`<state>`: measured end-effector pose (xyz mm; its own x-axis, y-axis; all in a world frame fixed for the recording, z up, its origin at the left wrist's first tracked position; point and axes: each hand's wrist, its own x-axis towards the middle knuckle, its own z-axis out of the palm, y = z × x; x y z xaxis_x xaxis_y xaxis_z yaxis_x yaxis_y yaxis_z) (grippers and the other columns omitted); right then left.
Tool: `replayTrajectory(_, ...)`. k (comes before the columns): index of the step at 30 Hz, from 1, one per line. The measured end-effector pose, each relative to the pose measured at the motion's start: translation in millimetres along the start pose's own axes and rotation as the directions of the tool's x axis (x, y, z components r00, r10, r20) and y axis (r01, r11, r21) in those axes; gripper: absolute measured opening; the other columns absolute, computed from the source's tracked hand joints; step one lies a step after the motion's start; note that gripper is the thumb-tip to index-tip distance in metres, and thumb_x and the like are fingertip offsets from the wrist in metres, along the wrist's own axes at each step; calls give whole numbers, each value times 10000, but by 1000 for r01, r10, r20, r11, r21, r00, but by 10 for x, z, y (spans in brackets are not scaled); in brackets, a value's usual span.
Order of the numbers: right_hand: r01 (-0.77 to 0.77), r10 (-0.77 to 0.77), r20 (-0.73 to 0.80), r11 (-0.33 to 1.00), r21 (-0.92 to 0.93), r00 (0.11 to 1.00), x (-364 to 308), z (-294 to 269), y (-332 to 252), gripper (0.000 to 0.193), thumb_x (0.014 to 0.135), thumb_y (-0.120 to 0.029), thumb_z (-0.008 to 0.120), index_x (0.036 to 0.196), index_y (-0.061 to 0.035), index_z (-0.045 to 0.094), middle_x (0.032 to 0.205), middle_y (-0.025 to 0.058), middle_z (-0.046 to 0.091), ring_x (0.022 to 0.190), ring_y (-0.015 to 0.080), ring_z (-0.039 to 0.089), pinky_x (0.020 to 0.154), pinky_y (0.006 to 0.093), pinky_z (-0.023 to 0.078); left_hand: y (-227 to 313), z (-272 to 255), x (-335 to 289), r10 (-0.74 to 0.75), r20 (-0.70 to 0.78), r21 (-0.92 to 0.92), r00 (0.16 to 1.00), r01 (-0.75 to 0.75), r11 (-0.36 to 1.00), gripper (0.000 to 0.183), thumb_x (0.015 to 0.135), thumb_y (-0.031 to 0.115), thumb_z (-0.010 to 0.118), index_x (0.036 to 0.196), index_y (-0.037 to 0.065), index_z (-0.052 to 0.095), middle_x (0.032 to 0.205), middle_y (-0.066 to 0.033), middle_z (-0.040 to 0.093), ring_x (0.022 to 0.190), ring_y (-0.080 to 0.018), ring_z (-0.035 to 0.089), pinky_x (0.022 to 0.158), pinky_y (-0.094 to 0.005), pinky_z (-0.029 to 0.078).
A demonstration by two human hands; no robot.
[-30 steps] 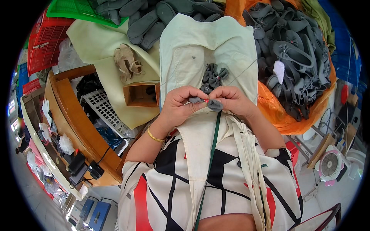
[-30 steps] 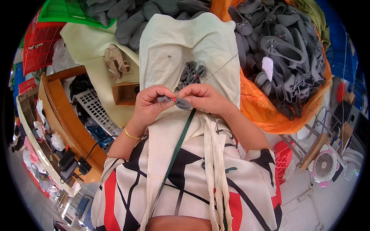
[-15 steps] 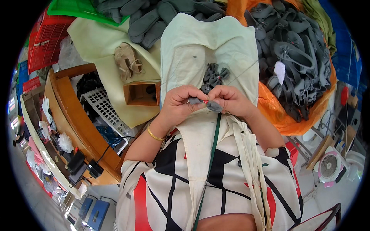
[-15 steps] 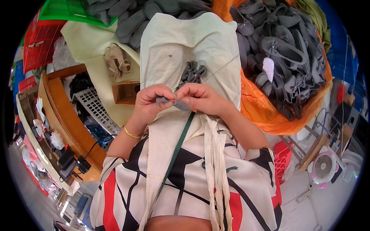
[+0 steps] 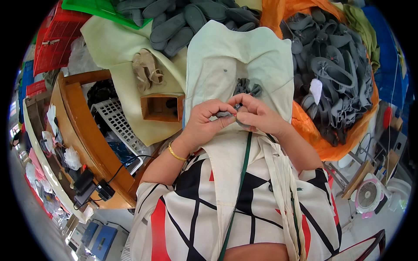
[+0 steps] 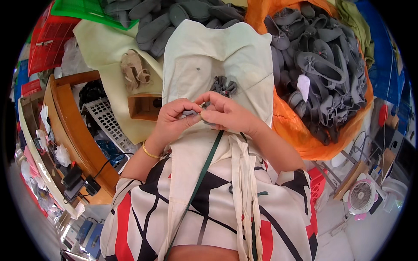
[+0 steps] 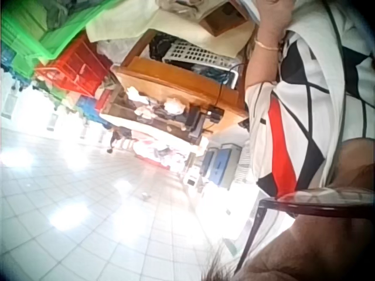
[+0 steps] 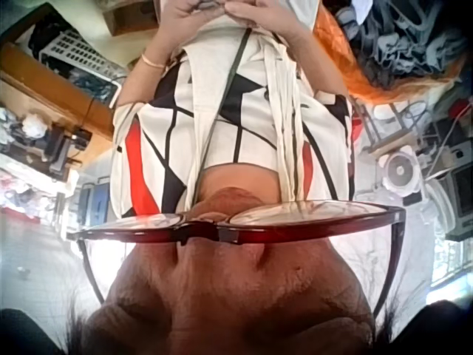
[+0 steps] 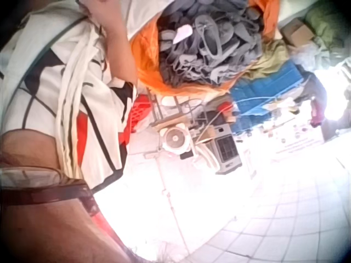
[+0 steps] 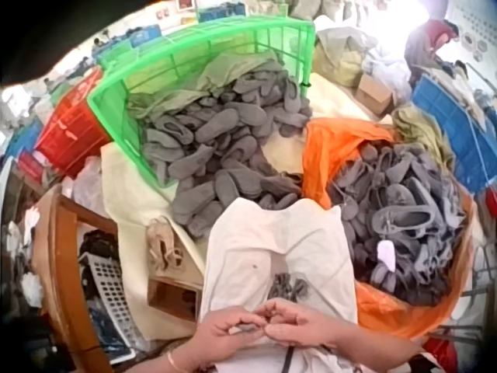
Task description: The person is sewing a decorative bow onto the front of a grey slip-on shoe. They use a needle and thread to stitch the bow in place, pulling the thread tight and securing it. The person works on a single shoe throughout the clip, handling the fabric and thread with both hands.
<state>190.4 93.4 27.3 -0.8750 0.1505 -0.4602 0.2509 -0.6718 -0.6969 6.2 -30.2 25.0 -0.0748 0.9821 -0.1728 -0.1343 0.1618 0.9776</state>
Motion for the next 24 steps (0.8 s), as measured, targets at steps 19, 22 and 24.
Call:
replayTrajectory(19,264,-756,53,160,-951,652,99,395,-124,77,910,-37,596,847,-26,551,765,128,513,719,300,500,614,408,386,-84,54,-162,233,-117,281,966,-193,940,160,806,148,720,918,36,699,855,-131,670,792,-299,635,710,-383,497)
replayTrajectory(22,394,-727,-130,503,-769,675,112,491,-324,120,944,-90,596,888,-16,520,810,66,542,747,163,511,646,306,405,-26,13,-131,257,-78,325,963,-219,920,159,814,150,705,923,35,699,849,-135,668,792,-308,633,701,-386,492)
replayTrajectory(24,392,-619,-157,652,-649,770,167,502,-374,172,1039,-218,534,975,-59,517,802,23,559,591,81,513,544,185,382,-8,-42,-125,283,-96,281,954,-246,927,166,822,160,702,938,41,702,857,-139,660,827,-329,631,723,-401,493)
